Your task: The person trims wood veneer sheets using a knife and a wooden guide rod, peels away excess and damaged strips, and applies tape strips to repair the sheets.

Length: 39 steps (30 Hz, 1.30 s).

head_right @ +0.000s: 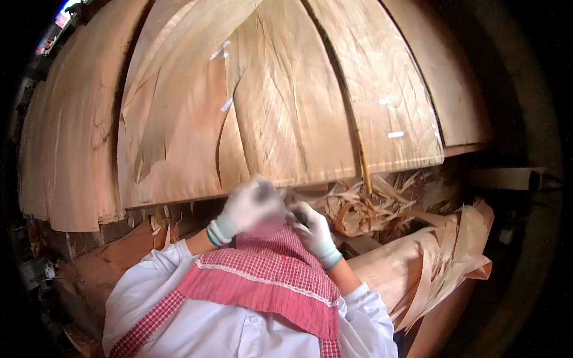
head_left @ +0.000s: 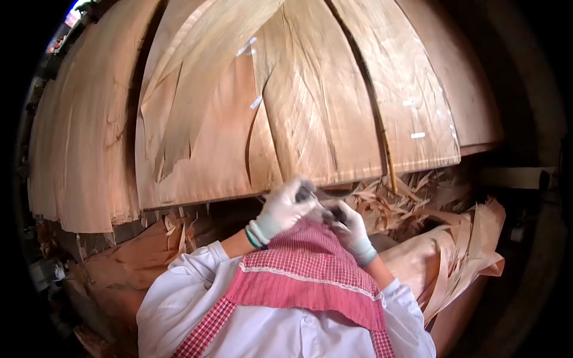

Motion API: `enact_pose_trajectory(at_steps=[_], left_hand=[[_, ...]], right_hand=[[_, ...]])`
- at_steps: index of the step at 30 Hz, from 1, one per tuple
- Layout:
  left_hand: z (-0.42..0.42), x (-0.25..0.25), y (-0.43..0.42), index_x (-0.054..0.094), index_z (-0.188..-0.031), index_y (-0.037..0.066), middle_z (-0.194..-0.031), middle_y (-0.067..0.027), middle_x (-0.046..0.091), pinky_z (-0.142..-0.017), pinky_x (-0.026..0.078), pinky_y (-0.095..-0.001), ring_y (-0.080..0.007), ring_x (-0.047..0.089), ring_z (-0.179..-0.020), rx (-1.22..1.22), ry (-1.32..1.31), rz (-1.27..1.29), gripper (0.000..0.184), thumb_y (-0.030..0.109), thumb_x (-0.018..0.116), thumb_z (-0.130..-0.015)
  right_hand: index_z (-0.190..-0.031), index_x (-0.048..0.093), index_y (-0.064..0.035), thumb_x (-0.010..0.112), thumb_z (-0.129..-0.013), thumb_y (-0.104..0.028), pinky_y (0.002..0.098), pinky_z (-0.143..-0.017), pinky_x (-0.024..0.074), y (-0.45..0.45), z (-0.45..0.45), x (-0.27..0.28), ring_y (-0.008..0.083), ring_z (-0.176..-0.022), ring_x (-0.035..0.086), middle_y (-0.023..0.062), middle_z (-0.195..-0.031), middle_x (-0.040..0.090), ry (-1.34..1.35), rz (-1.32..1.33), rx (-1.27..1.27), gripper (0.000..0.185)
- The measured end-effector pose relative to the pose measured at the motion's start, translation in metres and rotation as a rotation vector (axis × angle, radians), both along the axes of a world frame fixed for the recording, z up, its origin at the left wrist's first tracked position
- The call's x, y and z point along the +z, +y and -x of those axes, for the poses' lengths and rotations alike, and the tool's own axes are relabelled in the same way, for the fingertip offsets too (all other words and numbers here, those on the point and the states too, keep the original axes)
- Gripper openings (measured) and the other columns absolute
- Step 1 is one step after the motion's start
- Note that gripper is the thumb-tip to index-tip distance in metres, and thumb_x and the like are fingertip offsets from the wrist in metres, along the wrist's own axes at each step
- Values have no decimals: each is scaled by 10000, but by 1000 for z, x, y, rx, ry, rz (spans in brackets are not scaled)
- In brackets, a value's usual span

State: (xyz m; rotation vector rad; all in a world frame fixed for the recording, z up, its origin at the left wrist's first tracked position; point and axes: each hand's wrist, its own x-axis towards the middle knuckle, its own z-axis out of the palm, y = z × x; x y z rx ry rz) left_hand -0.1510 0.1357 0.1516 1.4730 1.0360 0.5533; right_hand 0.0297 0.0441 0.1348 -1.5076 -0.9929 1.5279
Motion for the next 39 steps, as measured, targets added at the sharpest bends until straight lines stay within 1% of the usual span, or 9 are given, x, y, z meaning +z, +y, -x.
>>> enact_pose_trajectory(at_steps=[5, 9, 14, 15, 16, 21, 27, 32, 39], left_hand=[[-25, -25, 35, 575, -1033, 9, -941, -22, 605, -784, 492, -298, -135, 594, -864, 105, -198, 13, 173, 61, 606, -871], [-16, -38, 118, 613, -986, 39, -924, -102, 638, -790, 484, -331, -226, 614, -869, 370, 155, -432, 129, 98, 599, -872], [-37, -71, 214, 610, -874, 95, -911, -123, 628, -780, 455, -425, -320, 589, -858, 520, 676, -720, 64, 111, 555, -844], [-42, -90, 236, 611, -871, 104, -911, -114, 628, -802, 444, -423, -312, 585, -884, 505, 731, -716, 63, 117, 559, -838], [-49, -113, 256, 613, -868, 112, -911, -106, 627, -825, 434, -420, -305, 581, -911, 487, 784, -704, 63, 122, 563, -832], [-68, -119, 309, 569, -1016, 129, -1055, -75, 600, -916, 386, -414, -277, 529, -1050, 474, 1063, -666, 243, 192, 643, -793], [-70, -106, 318, 407, -1333, 112, -1363, -109, 448, -1024, 328, -442, -282, 452, -1210, 813, 1052, -624, 704, 263, 734, -729], [-55, -133, 333, 477, -1319, 57, -1421, -144, 413, -1131, 206, -459, -303, 345, -1342, 272, 1035, -701, 418, 133, 426, -912], [-76, -145, 337, 474, -1351, 207, -1470, -176, 348, -1168, 91, -464, -353, 287, -1382, 125, 1357, -625, 423, 194, 346, -949]], right_hand=[[-967, 605, 46, 578, -687, 133, 321, -729, 498, -6, -151, 45, 209, -815, 628, 142, -872, 659, -910, -97, 36, 294], [-899, 601, -22, 554, -827, 33, 277, -612, 444, 10, -368, 107, 148, -662, 500, 50, -717, 568, -1437, -157, -368, 102], [-965, 598, -8, 532, -882, 7, 256, -566, 442, 169, -381, 172, 101, -623, 462, 16, -728, 553, -1197, -394, -390, 107], [-972, 617, -2, 538, -863, 18, 270, -594, 455, 211, -355, 173, 100, -656, 494, 29, -742, 563, -680, -150, -631, 137], [-941, 634, -1, 558, -835, 9, 289, -613, 464, 241, -363, 138, 118, -691, 547, 58, -755, 602, -1267, -396, -155, 131], [-908, 631, -10, 616, -816, -101, 344, -588, 453, 383, -255, -7, 228, -643, 613, 142, -715, 638, -868, -388, 333, 130], [-898, 658, -14, 659, -828, -188, 277, -569, 445, 464, -80, -65, 117, -645, 592, 63, -713, 646, -325, -203, 424, 188], [-799, 665, -9, 678, -804, -282, 327, -564, 470, 501, -13, -113, 212, -641, 642, 130, -689, 655, -854, -404, 445, 273], [-830, 650, -2, 626, -844, -283, 311, -553, 466, 444, -43, -87, 188, -591, 611, 109, -655, 636, -695, -103, 368, 282]])
